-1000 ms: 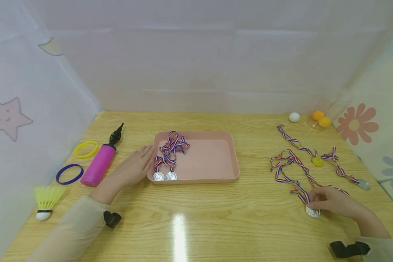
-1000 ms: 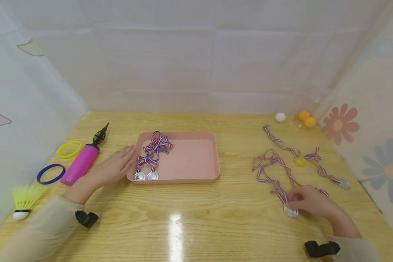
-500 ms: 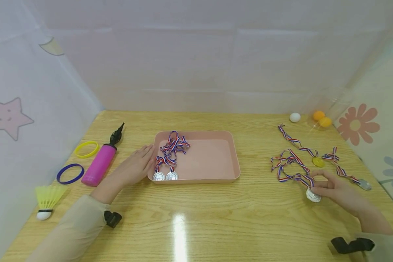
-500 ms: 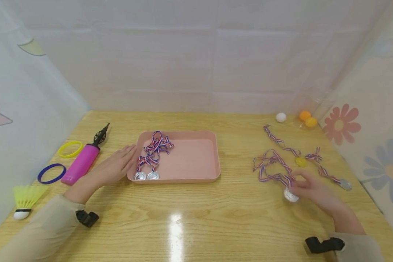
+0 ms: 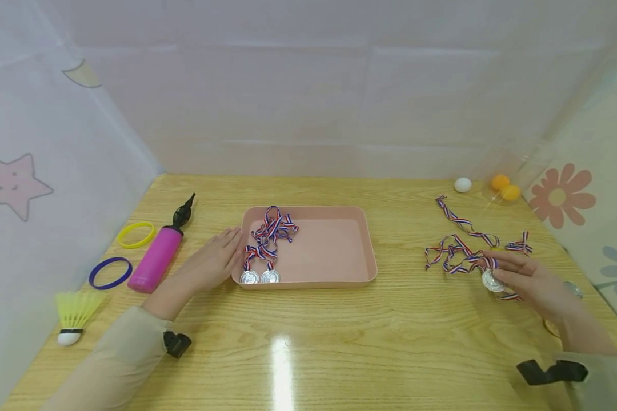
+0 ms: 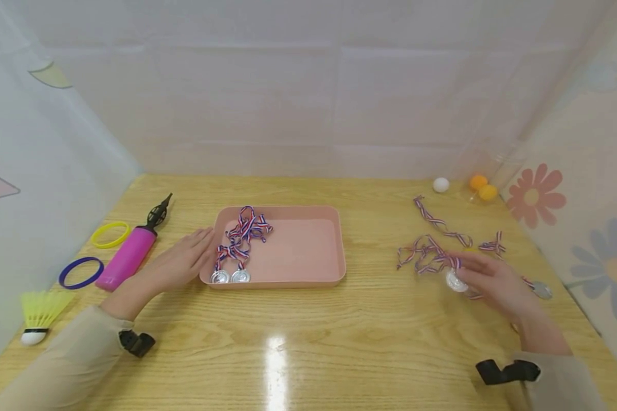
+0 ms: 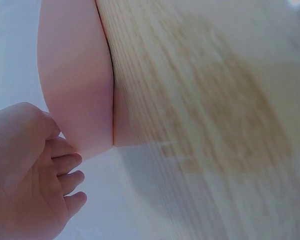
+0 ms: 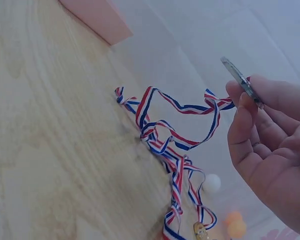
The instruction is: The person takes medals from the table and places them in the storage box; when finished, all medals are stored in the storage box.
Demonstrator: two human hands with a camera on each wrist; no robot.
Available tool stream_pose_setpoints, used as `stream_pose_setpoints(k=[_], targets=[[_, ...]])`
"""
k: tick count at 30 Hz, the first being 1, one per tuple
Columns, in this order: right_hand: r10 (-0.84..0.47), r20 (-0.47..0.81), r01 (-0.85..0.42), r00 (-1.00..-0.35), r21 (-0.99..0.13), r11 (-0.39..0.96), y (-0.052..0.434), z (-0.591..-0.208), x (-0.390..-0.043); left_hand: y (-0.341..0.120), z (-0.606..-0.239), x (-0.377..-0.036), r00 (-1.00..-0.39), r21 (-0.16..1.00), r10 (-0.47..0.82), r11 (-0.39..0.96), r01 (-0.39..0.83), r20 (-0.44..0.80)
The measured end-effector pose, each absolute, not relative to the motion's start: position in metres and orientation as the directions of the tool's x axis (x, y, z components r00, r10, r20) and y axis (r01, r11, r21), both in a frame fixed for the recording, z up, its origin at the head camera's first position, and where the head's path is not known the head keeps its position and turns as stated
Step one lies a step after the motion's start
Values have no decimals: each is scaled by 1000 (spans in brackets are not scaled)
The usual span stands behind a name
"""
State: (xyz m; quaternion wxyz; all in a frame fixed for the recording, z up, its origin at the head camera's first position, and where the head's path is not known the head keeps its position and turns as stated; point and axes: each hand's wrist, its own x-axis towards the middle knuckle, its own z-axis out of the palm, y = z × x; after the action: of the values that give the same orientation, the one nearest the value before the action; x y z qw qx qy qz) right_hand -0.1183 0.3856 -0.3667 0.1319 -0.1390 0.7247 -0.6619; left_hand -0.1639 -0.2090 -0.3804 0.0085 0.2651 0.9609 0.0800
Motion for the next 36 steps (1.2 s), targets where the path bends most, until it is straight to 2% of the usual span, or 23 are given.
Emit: stream_pose_setpoints(k=[6,10,13,18,21,25,27,30,36], targets=[[-459,199,-161,-866,-980,-121,381,-351,-133,-209,-381,-164,-858,158,512,846,510,27],[-501,285,-156,-817,-946,-283,374,-337,-144,-209,-382,-164,-862,166,506,849,502,19],[-484,299,-157,-823,-937,-313,367,-326,-150,-209,-382,-164,-866,172,500,852,495,14],[-377,258,-169,-889,-952,-254,353,-306,-154,-209,-382,-164,-868,176,497,853,492,16],[-343,238,-173,-909,-962,-211,345,-291,-157,-209,-382,-163,-870,174,493,856,487,10],[-278,183,-196,-943,-980,21,330,-270,-157,-209,-381,-163,-872,176,490,858,483,3],[-266,175,-216,-948,-968,131,322,-261,-158,-208,-381,-163,-872,177,489,858,482,0],[-281,178,-244,-943,-944,222,308,-248,-160,-208,-381,-163,-872,177,489,858,481,-3],[-318,206,-295,-925,-919,262,276,-235,-163,-208,-381,-163,-873,183,488,858,480,-1]])
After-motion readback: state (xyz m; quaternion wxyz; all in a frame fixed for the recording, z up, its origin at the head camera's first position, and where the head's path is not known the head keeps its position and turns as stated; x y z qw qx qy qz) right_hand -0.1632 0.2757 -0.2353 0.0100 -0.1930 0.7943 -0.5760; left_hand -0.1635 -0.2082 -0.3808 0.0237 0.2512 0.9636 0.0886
